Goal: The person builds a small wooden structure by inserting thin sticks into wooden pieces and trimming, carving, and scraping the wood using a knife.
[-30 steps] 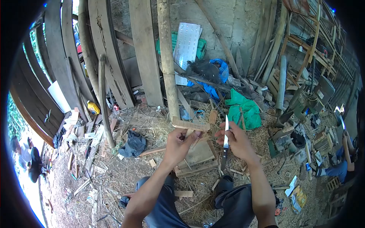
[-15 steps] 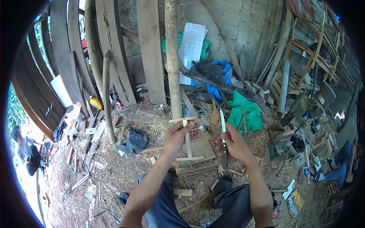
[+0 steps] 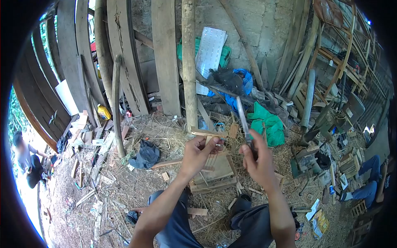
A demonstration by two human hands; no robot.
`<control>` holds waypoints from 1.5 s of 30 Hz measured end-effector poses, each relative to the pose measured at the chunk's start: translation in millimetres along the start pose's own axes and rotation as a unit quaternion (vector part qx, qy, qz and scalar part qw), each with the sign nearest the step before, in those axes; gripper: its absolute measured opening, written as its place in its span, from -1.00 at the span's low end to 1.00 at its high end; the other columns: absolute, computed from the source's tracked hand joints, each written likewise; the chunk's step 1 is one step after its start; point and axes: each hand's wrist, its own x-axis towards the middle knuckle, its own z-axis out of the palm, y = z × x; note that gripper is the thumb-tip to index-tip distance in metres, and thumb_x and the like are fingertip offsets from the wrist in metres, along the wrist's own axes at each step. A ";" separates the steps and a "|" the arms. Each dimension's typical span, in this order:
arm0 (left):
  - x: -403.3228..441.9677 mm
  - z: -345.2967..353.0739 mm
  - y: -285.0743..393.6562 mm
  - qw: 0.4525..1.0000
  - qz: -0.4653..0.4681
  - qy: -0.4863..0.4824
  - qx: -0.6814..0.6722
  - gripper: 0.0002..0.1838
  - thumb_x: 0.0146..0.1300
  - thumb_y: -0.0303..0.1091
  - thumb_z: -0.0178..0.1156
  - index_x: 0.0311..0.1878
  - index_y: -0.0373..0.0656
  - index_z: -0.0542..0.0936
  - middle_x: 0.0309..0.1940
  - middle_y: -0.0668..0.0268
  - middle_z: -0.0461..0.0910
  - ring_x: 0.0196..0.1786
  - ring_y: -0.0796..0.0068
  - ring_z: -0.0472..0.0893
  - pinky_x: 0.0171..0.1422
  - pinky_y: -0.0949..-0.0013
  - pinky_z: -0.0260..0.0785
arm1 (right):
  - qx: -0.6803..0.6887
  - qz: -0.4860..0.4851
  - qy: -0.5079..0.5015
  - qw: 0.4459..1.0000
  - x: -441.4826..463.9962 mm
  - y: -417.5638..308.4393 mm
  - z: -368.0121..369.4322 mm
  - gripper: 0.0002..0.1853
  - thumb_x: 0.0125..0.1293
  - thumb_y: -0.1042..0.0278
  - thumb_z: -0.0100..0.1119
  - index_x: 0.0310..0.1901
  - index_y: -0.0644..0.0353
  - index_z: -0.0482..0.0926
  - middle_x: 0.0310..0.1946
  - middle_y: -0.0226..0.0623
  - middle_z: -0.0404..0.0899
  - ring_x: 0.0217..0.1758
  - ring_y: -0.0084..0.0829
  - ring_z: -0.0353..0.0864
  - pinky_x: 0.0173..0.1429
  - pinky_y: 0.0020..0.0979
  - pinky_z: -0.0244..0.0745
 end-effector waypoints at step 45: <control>6.7 -7.8 -8.4 0.934 0.133 0.014 0.333 -0.84 0.18 -0.48 0.24 -0.19 -0.32 0.63 -0.43 0.17 0.69 -0.37 0.48 0.70 -0.31 0.47 0.53 | -0.419 -0.023 -0.083 0.904 -14.5 8.0 32.4 -0.82 0.16 0.52 0.03 -0.18 0.25 0.35 -0.42 -0.08 0.57 -0.50 -0.10 0.65 -0.47 -0.21 0.56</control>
